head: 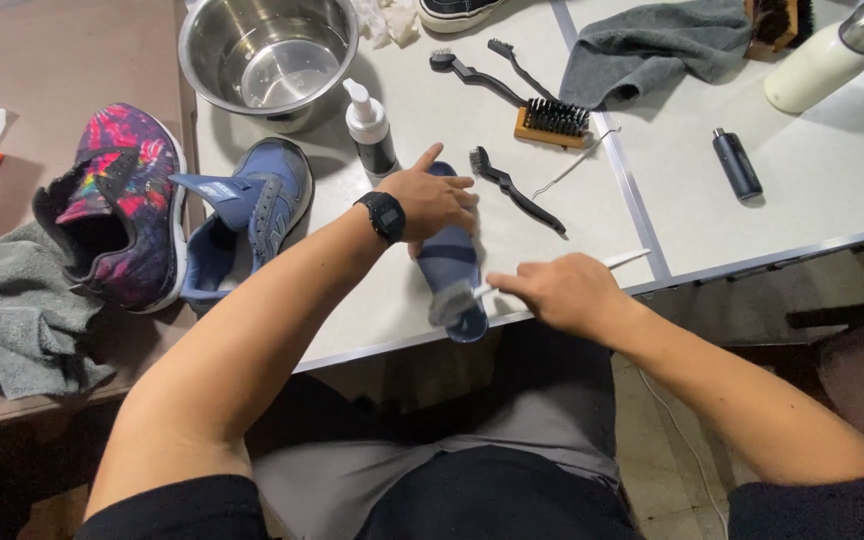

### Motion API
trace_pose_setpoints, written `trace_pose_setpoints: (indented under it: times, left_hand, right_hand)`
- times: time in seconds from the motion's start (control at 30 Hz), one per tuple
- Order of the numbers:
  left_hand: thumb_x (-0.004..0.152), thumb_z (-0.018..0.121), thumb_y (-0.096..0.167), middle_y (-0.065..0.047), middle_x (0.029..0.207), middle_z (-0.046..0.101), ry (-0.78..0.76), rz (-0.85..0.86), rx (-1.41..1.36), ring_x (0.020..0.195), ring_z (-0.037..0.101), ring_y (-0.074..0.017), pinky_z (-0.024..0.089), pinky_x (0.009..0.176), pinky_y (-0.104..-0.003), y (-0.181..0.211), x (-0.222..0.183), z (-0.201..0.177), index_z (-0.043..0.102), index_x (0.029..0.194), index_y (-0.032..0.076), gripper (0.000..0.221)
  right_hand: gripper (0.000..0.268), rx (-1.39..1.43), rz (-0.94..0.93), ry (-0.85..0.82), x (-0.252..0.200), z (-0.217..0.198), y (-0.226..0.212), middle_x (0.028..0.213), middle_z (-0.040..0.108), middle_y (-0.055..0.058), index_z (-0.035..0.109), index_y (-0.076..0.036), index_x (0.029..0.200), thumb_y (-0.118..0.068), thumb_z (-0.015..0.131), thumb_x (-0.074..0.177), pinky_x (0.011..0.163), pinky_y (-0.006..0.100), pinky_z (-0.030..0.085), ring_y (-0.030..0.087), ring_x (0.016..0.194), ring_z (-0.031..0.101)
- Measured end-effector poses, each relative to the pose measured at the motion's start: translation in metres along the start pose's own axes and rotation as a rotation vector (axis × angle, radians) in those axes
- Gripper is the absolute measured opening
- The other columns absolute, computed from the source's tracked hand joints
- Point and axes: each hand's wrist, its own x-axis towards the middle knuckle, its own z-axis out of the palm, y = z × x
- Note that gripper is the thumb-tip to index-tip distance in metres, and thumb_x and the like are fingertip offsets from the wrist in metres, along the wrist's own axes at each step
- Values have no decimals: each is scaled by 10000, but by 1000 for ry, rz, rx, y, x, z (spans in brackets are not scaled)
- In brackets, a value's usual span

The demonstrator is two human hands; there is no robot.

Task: Cleaning a blue shoe insole by spraying it with a cleaning solution, scrubbing it with a brush, and wiping it with a cloth.

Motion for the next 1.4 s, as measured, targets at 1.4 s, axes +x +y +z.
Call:
trace_pose_setpoints:
  times: [1.4]
  left_hand:
    - [703, 921, 346, 86, 1590, 448, -40, -15, -69, 1547, 242, -165, -29, 1183, -725, 0, -21, -9, 527, 1414, 513, 830]
  right_hand:
    - [480, -173, -16, 3, -2, 13, 18, 602, 563, 3, 502, -423, 1444, -264, 358, 1015, 481, 350, 553, 234, 487, 626]
